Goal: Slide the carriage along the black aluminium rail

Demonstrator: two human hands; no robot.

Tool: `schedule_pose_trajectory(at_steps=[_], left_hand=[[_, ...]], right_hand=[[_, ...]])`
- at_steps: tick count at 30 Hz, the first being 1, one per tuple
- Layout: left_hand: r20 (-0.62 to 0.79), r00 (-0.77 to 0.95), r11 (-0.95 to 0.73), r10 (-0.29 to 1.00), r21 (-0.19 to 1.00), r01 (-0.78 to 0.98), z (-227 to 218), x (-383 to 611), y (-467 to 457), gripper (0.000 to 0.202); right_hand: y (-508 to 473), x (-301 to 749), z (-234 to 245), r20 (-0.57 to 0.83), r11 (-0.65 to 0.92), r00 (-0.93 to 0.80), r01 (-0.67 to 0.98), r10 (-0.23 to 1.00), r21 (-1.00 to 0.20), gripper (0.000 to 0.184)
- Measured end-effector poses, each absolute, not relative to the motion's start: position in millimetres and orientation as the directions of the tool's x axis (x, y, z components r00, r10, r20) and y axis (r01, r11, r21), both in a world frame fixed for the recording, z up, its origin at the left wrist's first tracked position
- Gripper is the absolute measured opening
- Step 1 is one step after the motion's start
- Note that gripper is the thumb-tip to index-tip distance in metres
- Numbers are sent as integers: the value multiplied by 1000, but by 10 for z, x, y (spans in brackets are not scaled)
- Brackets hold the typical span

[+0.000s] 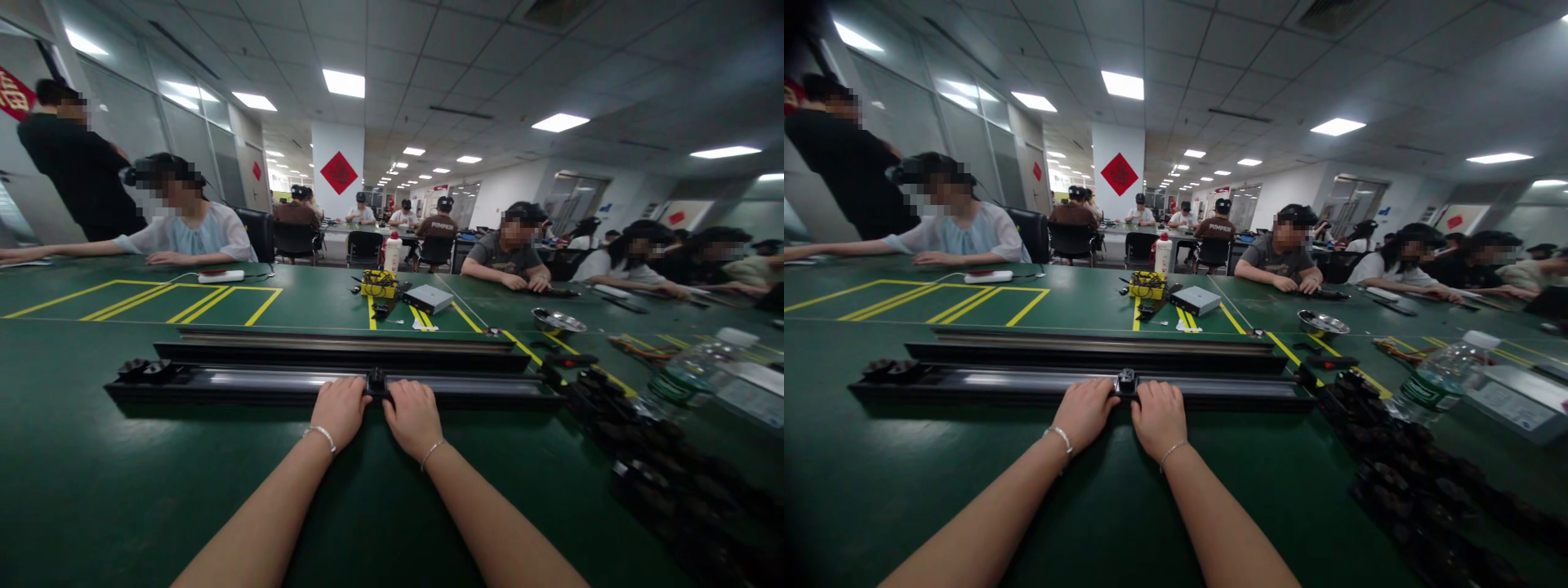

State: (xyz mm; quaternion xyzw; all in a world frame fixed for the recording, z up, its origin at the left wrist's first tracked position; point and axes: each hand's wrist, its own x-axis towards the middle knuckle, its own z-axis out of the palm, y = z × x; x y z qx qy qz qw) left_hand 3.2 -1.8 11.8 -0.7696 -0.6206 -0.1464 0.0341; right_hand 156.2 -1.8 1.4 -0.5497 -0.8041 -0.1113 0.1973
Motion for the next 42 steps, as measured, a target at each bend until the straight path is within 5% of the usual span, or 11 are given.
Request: schedule_pose_trajectory(at_steps=[42], left_hand=[[324, 220, -272, 920, 122, 955, 68, 2, 14, 20]], right_hand=[[27, 1664, 61, 367, 411, -374, 911, 852, -25, 15]])
